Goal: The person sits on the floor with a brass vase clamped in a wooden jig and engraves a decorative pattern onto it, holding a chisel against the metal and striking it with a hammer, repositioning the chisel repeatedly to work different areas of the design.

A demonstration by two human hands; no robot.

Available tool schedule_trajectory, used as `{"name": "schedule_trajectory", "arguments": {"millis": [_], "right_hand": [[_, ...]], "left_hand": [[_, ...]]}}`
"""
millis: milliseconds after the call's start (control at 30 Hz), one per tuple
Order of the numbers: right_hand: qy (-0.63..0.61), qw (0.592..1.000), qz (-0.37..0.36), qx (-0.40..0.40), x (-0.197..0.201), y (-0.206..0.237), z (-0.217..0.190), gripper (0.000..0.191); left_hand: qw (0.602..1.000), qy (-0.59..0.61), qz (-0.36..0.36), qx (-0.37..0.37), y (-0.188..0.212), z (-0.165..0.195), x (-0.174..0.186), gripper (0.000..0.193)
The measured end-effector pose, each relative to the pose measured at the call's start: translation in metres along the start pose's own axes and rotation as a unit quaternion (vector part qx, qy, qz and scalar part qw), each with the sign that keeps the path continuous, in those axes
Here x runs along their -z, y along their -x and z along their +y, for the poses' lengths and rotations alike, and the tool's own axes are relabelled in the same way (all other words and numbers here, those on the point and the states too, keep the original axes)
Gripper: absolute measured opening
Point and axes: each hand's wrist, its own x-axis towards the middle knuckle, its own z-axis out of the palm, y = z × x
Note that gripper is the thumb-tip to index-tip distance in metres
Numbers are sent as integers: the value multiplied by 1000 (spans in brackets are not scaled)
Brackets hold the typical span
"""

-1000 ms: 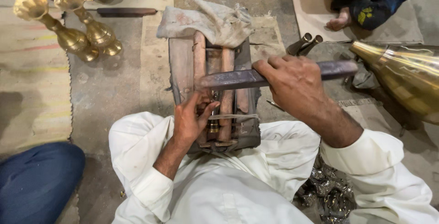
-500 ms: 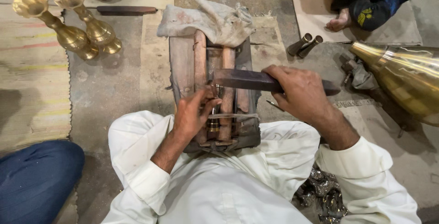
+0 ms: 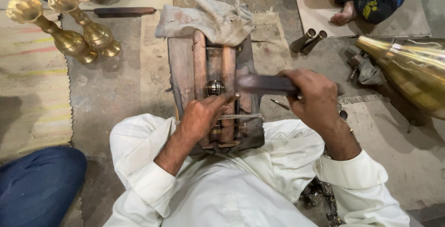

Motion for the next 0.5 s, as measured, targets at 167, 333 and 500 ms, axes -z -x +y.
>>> {"name": "schedule_trajectory", "arguments": {"millis": [167,333,500], "right_hand": [[-15,996,9,-92,-9,21,10,45],[-57,989,39,-127,-15,26,15,40],[59,997,-38,-42,-12,26,12,45]], "left_hand": [[1000,9,1,3,-4,-3,7,34],[1000,18,-11,-3,-8,-1,11,36],[996,-37,-75,8,-15,3,12,27]]}}
